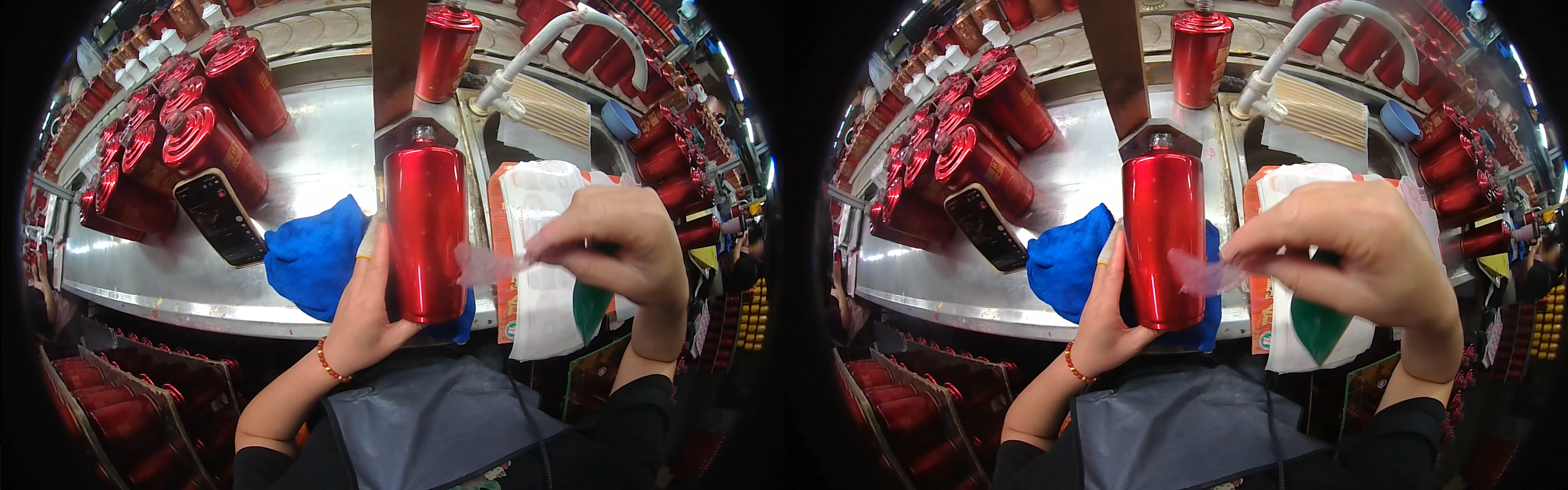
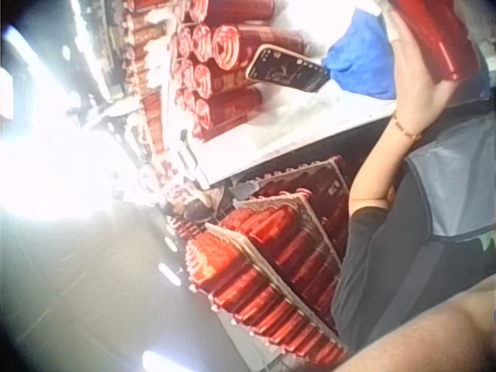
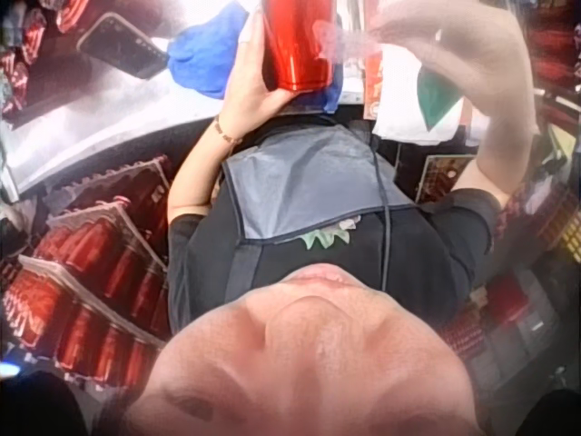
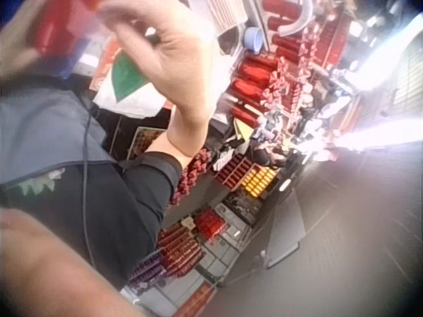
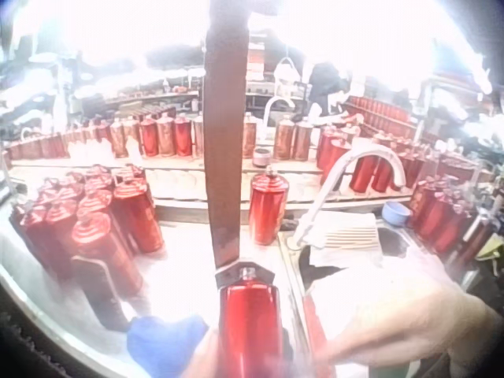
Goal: The person applies a gold sticker to the bottom edge of a red cylindrical container, then uses a green plastic card to smooth and press the sticker firmly onto the surface. The person repeats this process on a second container.
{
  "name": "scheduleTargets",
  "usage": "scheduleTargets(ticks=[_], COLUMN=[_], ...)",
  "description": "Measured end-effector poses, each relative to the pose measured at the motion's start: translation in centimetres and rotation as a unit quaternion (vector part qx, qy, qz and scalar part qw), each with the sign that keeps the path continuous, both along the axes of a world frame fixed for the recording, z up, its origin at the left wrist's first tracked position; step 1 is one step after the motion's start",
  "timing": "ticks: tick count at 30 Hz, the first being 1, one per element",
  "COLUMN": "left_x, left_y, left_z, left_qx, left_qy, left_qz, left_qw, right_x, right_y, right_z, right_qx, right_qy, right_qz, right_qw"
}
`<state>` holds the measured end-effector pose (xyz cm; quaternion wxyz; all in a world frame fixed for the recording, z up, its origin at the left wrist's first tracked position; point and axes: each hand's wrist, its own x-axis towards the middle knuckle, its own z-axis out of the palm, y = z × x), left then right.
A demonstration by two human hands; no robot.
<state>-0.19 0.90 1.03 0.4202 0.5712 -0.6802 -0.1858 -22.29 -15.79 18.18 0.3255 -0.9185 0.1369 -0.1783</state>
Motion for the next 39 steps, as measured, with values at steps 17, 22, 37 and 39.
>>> scheduleTargets(ticks=[17,22,37,39], left_x=[0.9,-1.2,-1.0,-1.0], left_y=[-0.9,-1.8,-1.8,-1.8], left_z=[1.1,0.6,0.0,0.1], left_qx=[0.076,0.078,0.120,0.129], left_qy=[0.142,0.243,0.307,0.288], left_qz=[-0.020,0.054,0.058,0.061], left_qw=[0.987,0.965,0.942,0.947], right_x=[5.2,5.6,2.8,2.5], right_y=[-0.5,-0.2,4.4,4.3], right_z=[-6.3,-7.4,-12.9,-13.8], right_qx=[0.144,0.063,0.497,0.479], right_qy=[0.039,-0.016,-0.101,-0.090], right_qz=[-0.082,-0.101,-0.169,-0.164], right_qw=[0.985,0.993,0.845,0.858])
